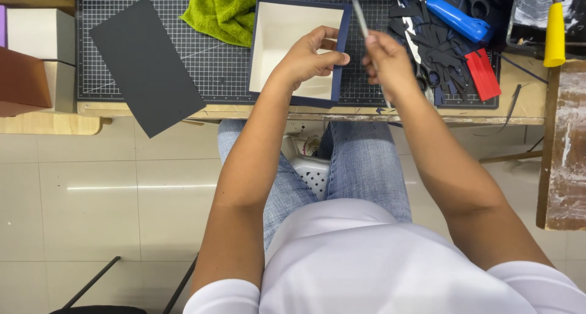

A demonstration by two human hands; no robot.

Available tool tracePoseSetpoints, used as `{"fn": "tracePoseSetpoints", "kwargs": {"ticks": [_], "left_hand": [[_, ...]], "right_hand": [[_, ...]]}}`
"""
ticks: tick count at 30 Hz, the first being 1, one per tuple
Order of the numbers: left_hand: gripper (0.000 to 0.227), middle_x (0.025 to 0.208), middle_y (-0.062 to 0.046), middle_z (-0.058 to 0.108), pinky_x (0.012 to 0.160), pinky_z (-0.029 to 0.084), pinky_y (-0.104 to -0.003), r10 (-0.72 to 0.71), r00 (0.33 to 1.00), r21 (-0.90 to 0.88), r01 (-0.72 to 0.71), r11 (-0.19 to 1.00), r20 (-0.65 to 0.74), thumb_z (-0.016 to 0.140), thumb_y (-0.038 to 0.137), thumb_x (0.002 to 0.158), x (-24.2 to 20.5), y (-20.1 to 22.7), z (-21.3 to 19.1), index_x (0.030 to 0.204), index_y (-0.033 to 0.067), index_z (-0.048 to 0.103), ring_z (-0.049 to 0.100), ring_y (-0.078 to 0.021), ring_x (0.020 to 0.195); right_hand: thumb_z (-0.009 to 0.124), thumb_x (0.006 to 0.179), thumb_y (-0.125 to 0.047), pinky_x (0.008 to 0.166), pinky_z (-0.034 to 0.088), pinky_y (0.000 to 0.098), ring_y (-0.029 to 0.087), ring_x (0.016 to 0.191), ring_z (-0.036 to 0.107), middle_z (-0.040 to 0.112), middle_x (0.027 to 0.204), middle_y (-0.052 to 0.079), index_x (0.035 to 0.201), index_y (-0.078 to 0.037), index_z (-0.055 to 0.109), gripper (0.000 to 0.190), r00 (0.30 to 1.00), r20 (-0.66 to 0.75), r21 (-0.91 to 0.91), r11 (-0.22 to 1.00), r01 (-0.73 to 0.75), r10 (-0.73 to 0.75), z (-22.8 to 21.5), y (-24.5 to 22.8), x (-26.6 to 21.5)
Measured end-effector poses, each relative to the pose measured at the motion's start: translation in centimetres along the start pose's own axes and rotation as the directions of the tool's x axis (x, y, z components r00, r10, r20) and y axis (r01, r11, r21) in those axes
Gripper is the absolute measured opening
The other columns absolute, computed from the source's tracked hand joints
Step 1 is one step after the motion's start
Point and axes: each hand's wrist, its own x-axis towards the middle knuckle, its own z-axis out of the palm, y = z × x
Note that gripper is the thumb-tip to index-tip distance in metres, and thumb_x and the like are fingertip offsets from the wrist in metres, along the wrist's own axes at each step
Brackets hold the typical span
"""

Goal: Assembling a decorative box by gluing and folding paper over a cardboard frame and trimming edges

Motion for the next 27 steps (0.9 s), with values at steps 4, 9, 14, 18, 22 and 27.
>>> {"fn": "tracePoseSetpoints", "kwargs": {"ticks": [4, 9, 14, 18, 22, 27], "left_hand": [[0.043, 0.109, -0.002, 0.067, 0.071, 0.054, -0.026, 0.048, 0.999, -0.013, -0.048, 0.999, 0.015, 0.079, 0.023, 0.079, -0.1, 0.0, 0.1, 0.118, 0.0198, 0.063, 0.062, -0.0113, 0.077], [0.049, 0.114, -0.001, 0.066, 0.074, 0.053, -0.026, 0.073, 0.991, 0.081, -0.082, 0.993, 0.109, 0.078, 0.025, 0.079, -0.2, -0.1, -0.8, 0.125, 0.0207, 0.061, 0.064, -0.0118, 0.091], [0.048, 0.127, -0.003, 0.065, 0.086, 0.062, -0.028, -0.073, 0.857, 0.281, -0.086, 0.956, 0.510, 0.076, 0.010, 0.084, -1.0, 1.2, -2.8, 0.128, 0.0169, 0.058, 0.070, -0.0138, 0.106], [0.065, 0.126, -0.008, 0.067, 0.088, 0.055, -0.032, -0.112, 0.852, 0.498, -0.188, 0.846, 0.511, 0.078, 0.011, 0.077, -3.0, 3.8, -3.7, 0.137, 0.0224, 0.055, 0.072, -0.0173, 0.093], [0.060, 0.118, -0.002, 0.073, 0.080, 0.053, -0.034, -0.082, 0.939, 0.688, -0.184, 0.702, 0.335, 0.068, 0.011, 0.076, -6.0, 4.4, -3.5, 0.133, 0.0245, 0.057, 0.071, -0.0171, 0.096], [0.076, 0.142, -0.015, 0.057, 0.119, 0.022, -0.059, 0.411, 0.891, 0.750, -0.404, 0.523, 0.194, 0.043, -0.018, 0.068, -11.2, 2.0, -0.5, 0.138, 0.0094, 0.054, 0.051, -0.0381, 0.132]], "right_hand": [[0.049, 0.111, -0.034, 0.047, 0.039, 0.0211, 0.006, 0.060, 0.048, 0.056, 0.079, -0.001, 0.151, -0.016, 0.056, 0.044, 0.929, 0.080, -0.099, 0.924, 0.369, -0.363, 0.7, -1.1, 0.5], [0.048, 0.113, -0.030, 0.070, 0.046, 0.0283, 0.011, 0.079, 0.053, 0.056, 0.085, -0.003, 0.148, -0.012, 0.059, 0.041, 0.859, 0.047, -0.289, 0.816, 0.500, -0.510, -1.0, -0.7, 1.3], [0.057, 0.113, -0.029, 0.057, 0.039, 0.0212, 0.006, 0.067, 0.046, 0.053, 0.083, -0.002, 0.149, -0.020, 0.060, 0.038, 0.863, -0.016, -0.187, 0.850, 0.493, -0.504, -4.7, 2.5, 2.1], [0.058, 0.107, -0.029, 0.086, 0.045, 0.0577, 0.047, 0.114, 0.060, 0.064, 0.133, 0.023, 0.146, -0.015, 0.054, 0.042, 0.869, -0.089, -0.725, 0.630, 0.279, -0.487, -6.9, 4.8, 2.3], [0.076, 0.099, -0.027, 0.075, 0.045, 0.0584, 0.045, 0.104, 0.052, 0.061, 0.114, 0.018, 0.128, -0.017, 0.075, 0.031, 0.696, -0.015, -0.912, 0.296, 0.285, -0.718, -6.7, 7.5, 2.8], [0.072, 0.108, -0.025, 0.093, 0.037, 0.0463, 0.033, 0.104, 0.050, 0.057, 0.106, 0.013, 0.126, -0.006, 0.077, 0.027, 0.632, -0.006, -0.649, 0.484, 0.587, -0.775, -3.2, 2.7, 0.0]]}}
